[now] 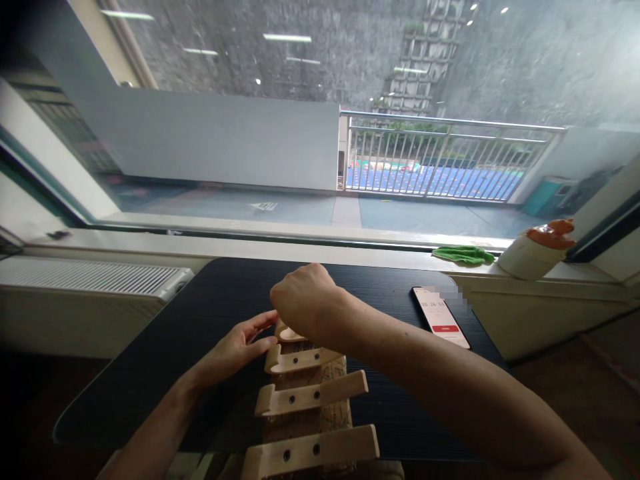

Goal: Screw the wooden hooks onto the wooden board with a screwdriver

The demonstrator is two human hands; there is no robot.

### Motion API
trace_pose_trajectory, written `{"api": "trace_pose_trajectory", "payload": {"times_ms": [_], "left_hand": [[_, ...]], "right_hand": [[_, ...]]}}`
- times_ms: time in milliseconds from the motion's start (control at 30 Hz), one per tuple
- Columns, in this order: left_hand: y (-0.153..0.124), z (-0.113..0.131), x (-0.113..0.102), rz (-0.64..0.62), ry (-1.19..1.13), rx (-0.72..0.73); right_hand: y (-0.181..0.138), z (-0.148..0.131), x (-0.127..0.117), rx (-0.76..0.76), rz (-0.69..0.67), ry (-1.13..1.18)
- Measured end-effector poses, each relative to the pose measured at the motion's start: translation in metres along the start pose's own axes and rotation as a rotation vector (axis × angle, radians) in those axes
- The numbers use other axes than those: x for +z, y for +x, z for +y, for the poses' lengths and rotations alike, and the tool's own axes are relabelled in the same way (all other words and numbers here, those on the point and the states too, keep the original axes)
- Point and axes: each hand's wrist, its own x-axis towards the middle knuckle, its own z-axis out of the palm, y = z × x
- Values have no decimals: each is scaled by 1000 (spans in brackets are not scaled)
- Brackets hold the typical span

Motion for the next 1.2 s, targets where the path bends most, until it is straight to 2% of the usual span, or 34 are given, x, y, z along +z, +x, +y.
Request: {"api": "trace_pose_trajectory", "payload": {"times_ms": [133, 300, 533, 667, 800, 900, 967, 1033, 1200], "left_hand": [[2, -20, 7, 33, -42, 18], [4, -38, 13, 35, -4, 53], [5, -28, 15, 4, 133, 39], [7, -21, 14, -12, 221, 45], [7, -16, 13, -29, 285, 64], [6, -15, 13, -30, 301, 70], [6, -17, 13, -16, 306, 68], [7, -19, 13, -5, 300, 60], [7, -22, 11, -47, 268, 0]], "right_hand": [[-2, -1, 0, 24, 32, -18], [-4, -4, -5, -42, -3, 20], [13, -6, 3, -68, -155, 21], [8, -1, 8, -74, -170, 6], [-1, 20, 24, -19, -209, 24], [2, 42, 44, -22, -185, 219], [11, 52, 58, -76, -160, 341], [22, 56, 70, -133, -165, 408], [45, 54, 93, -178, -148, 362]]}}
